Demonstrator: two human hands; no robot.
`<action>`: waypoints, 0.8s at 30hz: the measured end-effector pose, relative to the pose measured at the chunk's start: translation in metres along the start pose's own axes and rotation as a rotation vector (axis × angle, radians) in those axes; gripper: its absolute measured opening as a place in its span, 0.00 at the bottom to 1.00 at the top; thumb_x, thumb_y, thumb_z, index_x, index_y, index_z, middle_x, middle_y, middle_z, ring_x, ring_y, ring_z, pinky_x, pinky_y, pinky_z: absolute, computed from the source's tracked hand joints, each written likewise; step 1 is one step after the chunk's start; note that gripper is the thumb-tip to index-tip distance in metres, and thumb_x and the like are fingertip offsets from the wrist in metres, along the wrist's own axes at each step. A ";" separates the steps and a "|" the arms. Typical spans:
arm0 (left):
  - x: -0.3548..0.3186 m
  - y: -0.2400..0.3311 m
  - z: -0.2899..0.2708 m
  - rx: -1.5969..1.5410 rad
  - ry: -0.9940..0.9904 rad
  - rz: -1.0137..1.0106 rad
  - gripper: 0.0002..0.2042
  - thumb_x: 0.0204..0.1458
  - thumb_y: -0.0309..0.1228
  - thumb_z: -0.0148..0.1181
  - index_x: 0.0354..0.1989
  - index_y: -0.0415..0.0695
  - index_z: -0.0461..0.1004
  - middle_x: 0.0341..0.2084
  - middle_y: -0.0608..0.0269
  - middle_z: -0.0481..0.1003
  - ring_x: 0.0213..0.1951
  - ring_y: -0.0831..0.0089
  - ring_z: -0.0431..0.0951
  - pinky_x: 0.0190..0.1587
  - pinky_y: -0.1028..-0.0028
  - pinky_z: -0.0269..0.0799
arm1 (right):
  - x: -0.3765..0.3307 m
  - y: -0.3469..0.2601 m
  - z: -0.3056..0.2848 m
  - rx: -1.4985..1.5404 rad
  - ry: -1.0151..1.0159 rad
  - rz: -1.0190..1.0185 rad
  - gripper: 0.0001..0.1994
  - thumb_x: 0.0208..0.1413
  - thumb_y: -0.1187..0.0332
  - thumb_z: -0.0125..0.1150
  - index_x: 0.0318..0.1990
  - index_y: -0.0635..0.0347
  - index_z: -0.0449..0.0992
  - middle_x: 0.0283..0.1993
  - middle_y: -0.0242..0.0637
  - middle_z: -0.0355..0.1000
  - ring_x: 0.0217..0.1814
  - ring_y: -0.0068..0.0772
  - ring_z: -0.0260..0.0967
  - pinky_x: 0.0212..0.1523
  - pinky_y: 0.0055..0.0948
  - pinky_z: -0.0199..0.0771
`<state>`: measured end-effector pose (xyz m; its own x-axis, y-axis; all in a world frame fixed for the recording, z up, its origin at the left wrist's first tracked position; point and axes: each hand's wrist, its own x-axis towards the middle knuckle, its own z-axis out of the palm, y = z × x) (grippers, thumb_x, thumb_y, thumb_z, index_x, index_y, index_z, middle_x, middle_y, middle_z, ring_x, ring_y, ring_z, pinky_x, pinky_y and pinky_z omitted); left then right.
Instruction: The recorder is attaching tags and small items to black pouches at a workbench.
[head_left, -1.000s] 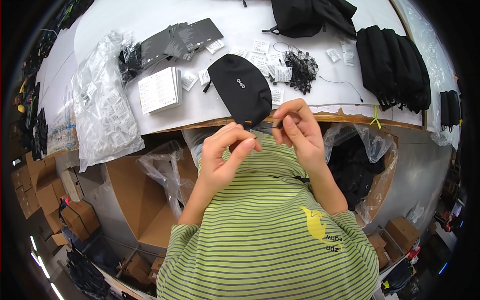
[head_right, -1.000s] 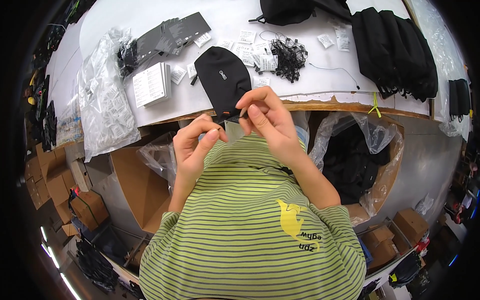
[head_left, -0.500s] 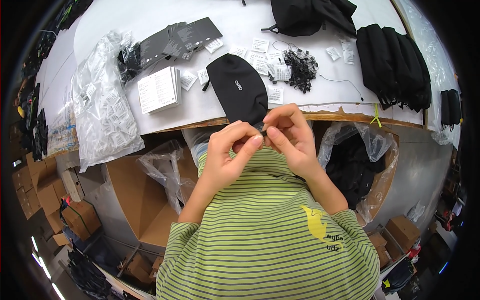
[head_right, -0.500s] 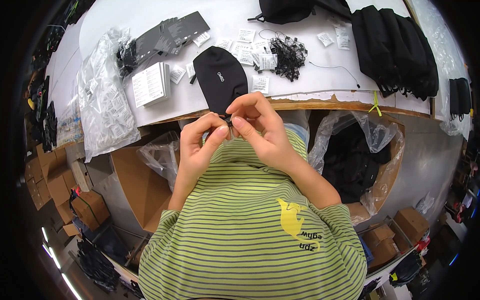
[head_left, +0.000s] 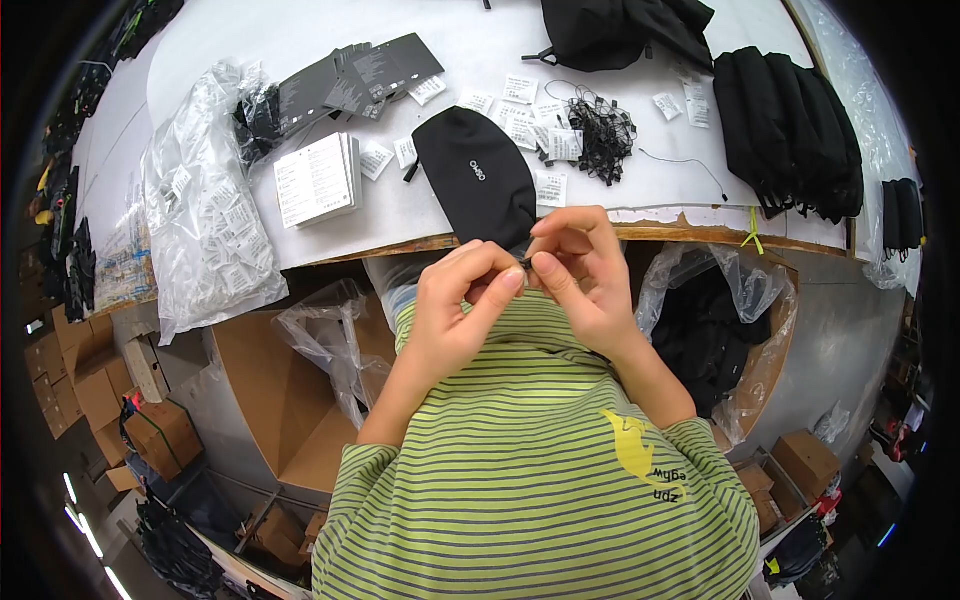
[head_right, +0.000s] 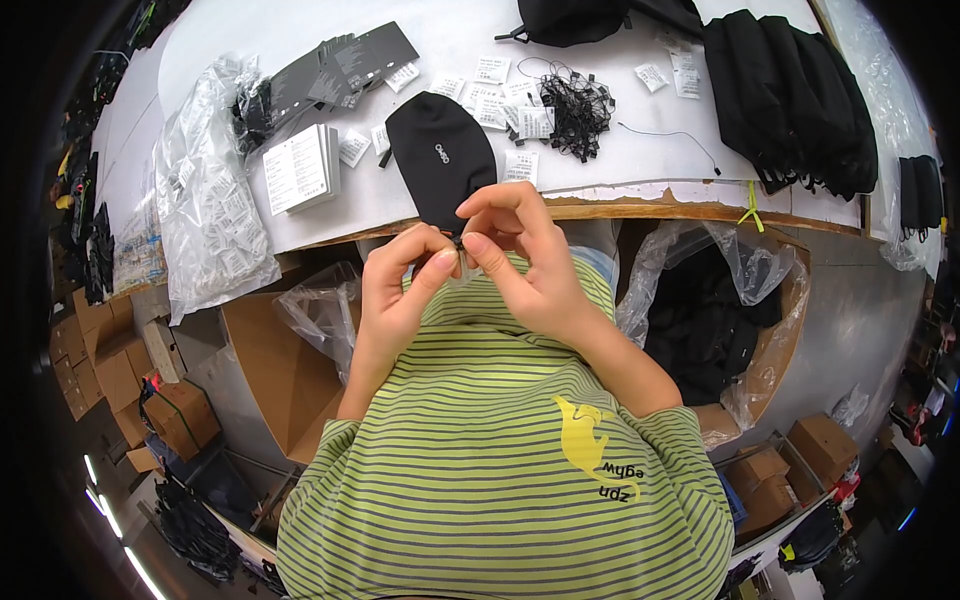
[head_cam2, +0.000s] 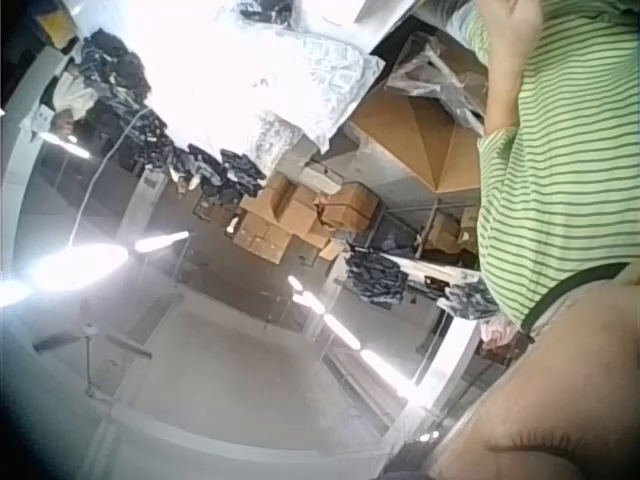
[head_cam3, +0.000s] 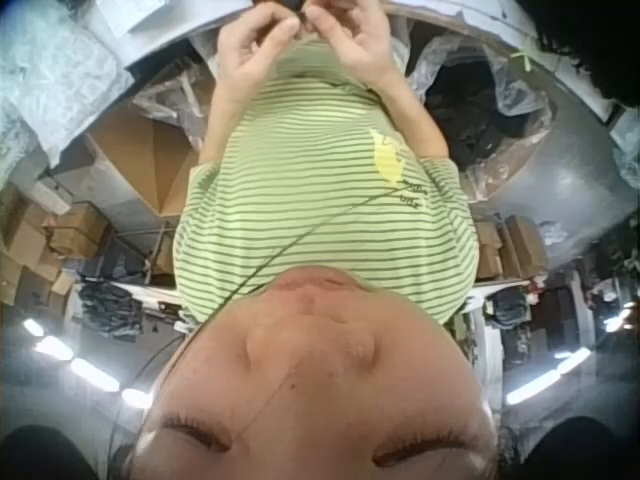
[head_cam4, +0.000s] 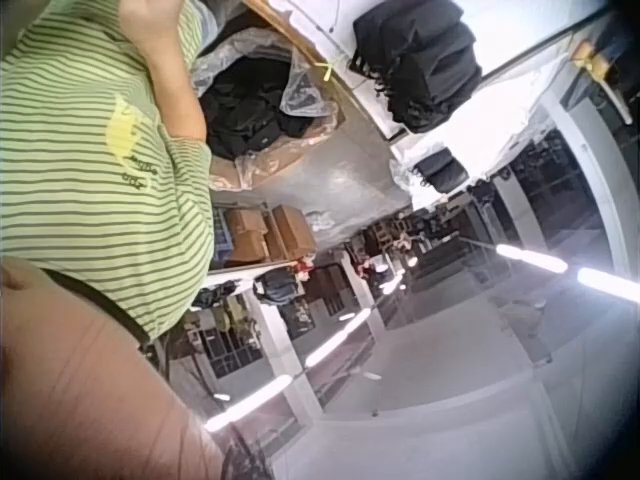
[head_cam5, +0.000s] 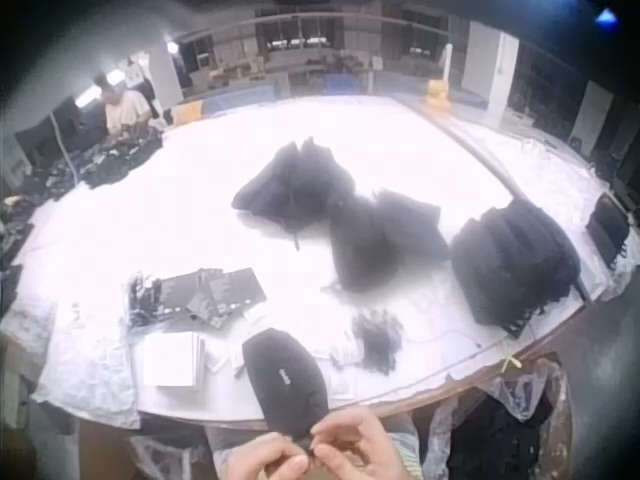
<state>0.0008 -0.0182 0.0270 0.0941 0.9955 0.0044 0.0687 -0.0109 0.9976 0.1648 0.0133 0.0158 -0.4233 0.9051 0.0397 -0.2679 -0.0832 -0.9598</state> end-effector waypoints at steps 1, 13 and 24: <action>0.001 0.005 -0.002 0.127 -0.027 -0.009 0.07 0.53 0.27 0.55 0.26 0.36 0.71 0.19 0.65 0.69 0.21 0.80 0.63 0.24 0.79 0.56 | 0.000 -0.001 -0.001 0.000 0.001 0.001 0.11 0.59 0.76 0.51 0.48 0.62 0.62 0.33 0.32 0.66 0.32 0.18 0.64 0.31 0.17 0.65; 0.003 -0.003 -0.007 0.145 -0.043 -0.066 0.05 0.49 0.26 0.62 0.29 0.39 0.73 0.17 0.68 0.68 0.20 0.81 0.63 0.23 0.80 0.57 | -0.002 -0.009 -0.003 -0.194 -0.035 0.019 0.10 0.57 0.79 0.54 0.44 0.62 0.61 0.34 0.34 0.67 0.34 0.20 0.66 0.36 0.19 0.68; 0.001 -0.013 -0.012 -0.169 -0.057 -0.082 0.09 0.45 0.25 0.66 0.29 0.39 0.70 0.19 0.72 0.69 0.22 0.87 0.64 0.25 0.84 0.58 | 0.000 -0.007 0.000 0.130 -0.135 0.176 0.08 0.59 0.75 0.53 0.41 0.60 0.60 0.34 0.30 0.64 0.36 0.18 0.64 0.38 0.19 0.66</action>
<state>-0.0116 -0.0160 0.0144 0.1517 0.9855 -0.0765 -0.0889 0.0907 0.9919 0.1667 0.0144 0.0225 -0.5825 0.8090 -0.0793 -0.2856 -0.2951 -0.9118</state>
